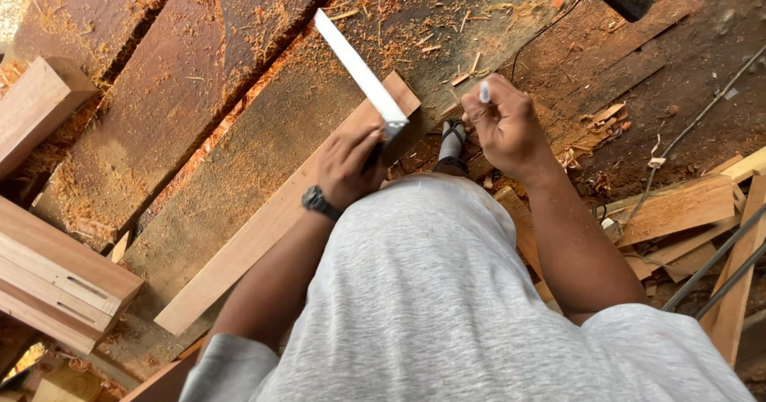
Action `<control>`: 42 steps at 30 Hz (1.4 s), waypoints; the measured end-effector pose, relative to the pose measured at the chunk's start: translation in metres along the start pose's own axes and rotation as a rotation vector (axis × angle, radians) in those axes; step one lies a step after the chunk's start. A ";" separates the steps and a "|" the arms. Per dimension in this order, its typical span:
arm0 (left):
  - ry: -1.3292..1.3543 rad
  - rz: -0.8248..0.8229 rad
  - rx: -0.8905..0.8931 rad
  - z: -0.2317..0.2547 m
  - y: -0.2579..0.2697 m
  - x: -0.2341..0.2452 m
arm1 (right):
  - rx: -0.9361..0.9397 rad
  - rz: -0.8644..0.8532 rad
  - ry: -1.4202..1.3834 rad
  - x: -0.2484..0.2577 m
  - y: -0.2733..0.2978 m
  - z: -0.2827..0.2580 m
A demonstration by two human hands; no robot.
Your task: The person uses a try square and a pencil to mark straight lines on rectangular wooden planks. They repeatedly position the square on the wood, draw a line along the edge, and then move the plank to repeat the process on different sections.
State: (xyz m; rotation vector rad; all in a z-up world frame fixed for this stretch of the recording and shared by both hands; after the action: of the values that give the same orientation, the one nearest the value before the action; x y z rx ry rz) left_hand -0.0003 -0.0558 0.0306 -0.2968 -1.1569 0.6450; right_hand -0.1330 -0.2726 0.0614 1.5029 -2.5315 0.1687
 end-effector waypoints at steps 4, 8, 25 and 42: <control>0.399 0.179 0.315 -0.004 -0.024 0.071 | 0.152 0.062 0.029 0.004 -0.008 -0.044; 0.632 0.279 0.429 0.001 -0.055 0.128 | 0.374 -0.024 0.225 -0.017 -0.024 -0.088; -0.270 -0.960 0.796 -0.093 0.108 0.123 | -0.117 -0.132 -0.080 -0.024 0.021 0.009; -0.675 -0.494 0.590 -0.116 0.178 0.137 | -0.132 0.449 -0.277 0.061 0.046 0.058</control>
State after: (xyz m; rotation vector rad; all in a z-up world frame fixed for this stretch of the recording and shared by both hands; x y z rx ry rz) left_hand 0.0832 0.1795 -0.0069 0.7440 -1.5350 0.6251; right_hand -0.2080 -0.3139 0.0181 0.9469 -2.9999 -0.1542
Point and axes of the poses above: each hand's wrist, its own y-axis away from the middle knuckle, its own x-axis out of the back of the hand, z = x × y, the point moved 9 cm from there along -y, towards the middle knuckle, and after that the axes turned 9 degrees about -y, right-handed, at the moved point
